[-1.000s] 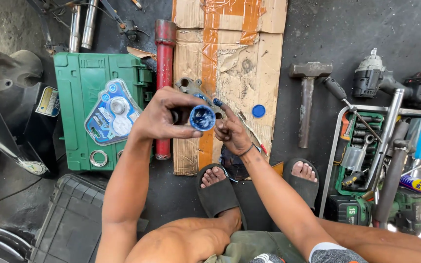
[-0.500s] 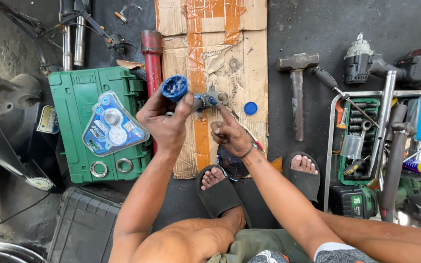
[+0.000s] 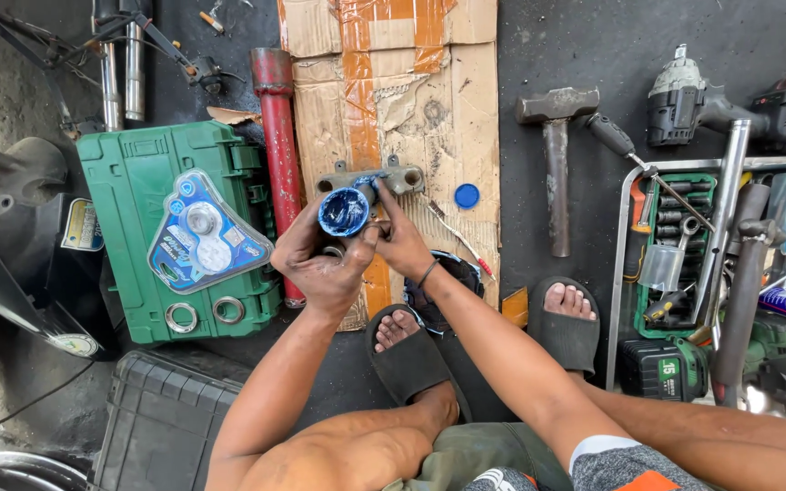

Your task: Cleaning and applying grease to a motorcycle triple clamp component

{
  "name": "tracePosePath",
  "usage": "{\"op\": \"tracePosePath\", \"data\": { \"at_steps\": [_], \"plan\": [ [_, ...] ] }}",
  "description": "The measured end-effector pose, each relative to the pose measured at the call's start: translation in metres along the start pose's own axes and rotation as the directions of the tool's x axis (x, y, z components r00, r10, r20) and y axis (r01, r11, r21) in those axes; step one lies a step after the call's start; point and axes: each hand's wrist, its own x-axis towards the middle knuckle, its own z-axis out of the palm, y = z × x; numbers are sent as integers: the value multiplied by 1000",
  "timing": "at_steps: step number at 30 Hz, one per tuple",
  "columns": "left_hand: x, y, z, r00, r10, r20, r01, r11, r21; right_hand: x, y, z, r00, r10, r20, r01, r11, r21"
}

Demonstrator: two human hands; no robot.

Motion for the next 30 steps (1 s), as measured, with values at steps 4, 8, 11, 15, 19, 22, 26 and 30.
{"op": "tracePosePath", "data": {
  "at_steps": [4,8,11,15,19,22,26,30],
  "plan": [
    [1,6,1,1000,-13,9,13,1000,-13,-8,-7,9,987,30,-158,-154,451,-879],
    [11,12,4,1000,-12,25,12,1000,-11,1,-7,-2,987,116,-111,-111,-13,-994],
    [11,13,4,1000,-8,24,8,1000,-12,5,19,-27,990,119,-69,-60,-74,-995],
    [9,8,4,1000,-5,17,5,1000,-6,-11,-37,-11,992,96,-87,-95,83,-992],
    [8,7,2,1000,-2,29,2,1000,0,-9,-56,-6,984,170,-45,-78,194,-978],
    [9,4,2,1000,4,29,-3,1000,-9,1,-46,-15,980,196,-32,-62,149,-987],
    [9,2,4,999,22,25,-22,1000,-21,10,-43,-18,970,240,-46,-59,47,-997],
    [15,7,6,999,32,26,-32,999,-30,5,-35,-17,973,228,-24,-58,144,-988]
  ]
}}
